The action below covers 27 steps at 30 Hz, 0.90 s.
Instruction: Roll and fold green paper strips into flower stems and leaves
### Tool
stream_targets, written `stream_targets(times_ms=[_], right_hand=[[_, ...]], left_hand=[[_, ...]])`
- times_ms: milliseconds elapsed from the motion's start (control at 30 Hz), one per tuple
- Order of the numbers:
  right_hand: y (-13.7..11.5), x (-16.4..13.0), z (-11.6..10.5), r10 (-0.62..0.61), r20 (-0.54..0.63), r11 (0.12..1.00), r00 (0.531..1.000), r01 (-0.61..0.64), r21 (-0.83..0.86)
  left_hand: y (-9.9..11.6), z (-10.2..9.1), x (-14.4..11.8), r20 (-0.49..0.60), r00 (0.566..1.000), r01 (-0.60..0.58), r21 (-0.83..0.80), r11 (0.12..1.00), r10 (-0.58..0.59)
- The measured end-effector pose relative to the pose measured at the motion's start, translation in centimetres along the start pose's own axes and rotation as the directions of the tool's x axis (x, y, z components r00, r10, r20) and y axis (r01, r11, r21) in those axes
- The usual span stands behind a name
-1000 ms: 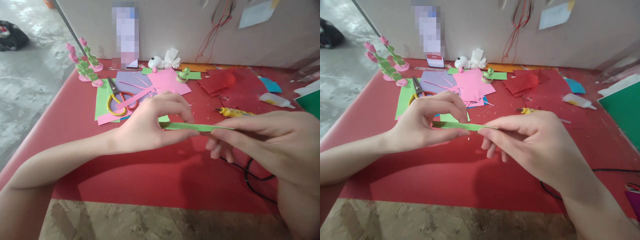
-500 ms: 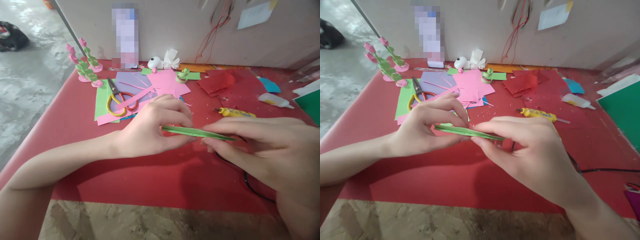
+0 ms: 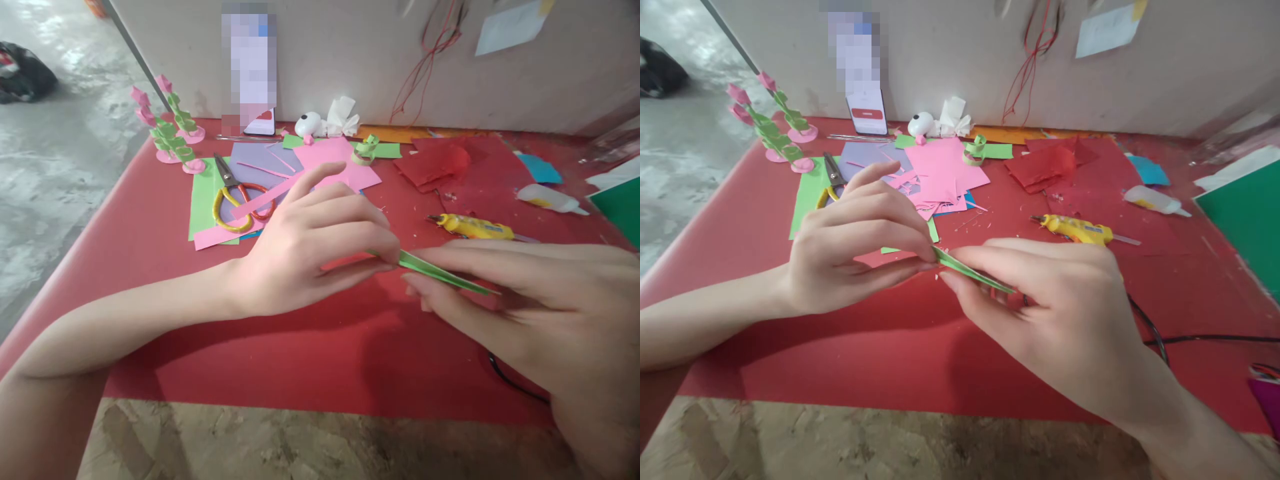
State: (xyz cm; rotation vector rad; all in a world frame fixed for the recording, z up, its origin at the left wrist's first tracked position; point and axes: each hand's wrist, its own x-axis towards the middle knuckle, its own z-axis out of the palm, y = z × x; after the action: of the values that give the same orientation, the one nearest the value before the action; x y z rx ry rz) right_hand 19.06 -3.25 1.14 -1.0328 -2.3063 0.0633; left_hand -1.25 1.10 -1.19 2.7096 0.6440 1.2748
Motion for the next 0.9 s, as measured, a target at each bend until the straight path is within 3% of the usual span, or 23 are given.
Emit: stream_targets(times_ms=[267, 433, 667, 900], right_hand=[[0.1, 0.2, 0.3, -0.050, -0.033, 0.989, 0.998, 0.045, -0.138], [0.1, -0.1, 0.3, -0.078, -0.033, 0.987, 0.996, 0.072, -0.143], [-0.5, 0.2, 0.6, -0.104, -0.027, 0.962, 0.994, 0.094, -0.256], [-0.9, 0.2, 0.8, -0.122, -0.095, 0.932, 0.988, 0.081, -0.352]], left_hand=[[-0.2, 0.7, -0.2, -0.091, 0.986, -0.124, 0.162, 0.979, 0.140], [-0.2, 0.9, -0.3, -0.092, 0.968, -0.197, 0.294, 0.935, 0.232], [0.6, 1.0, -0.3, -0.077, 0.987, -0.106, 0.329, 0.938, 0.139], [0.9, 0.1, -0.1, -0.025, 1.000, -0.012, 0.256, 0.967, 0.019]])
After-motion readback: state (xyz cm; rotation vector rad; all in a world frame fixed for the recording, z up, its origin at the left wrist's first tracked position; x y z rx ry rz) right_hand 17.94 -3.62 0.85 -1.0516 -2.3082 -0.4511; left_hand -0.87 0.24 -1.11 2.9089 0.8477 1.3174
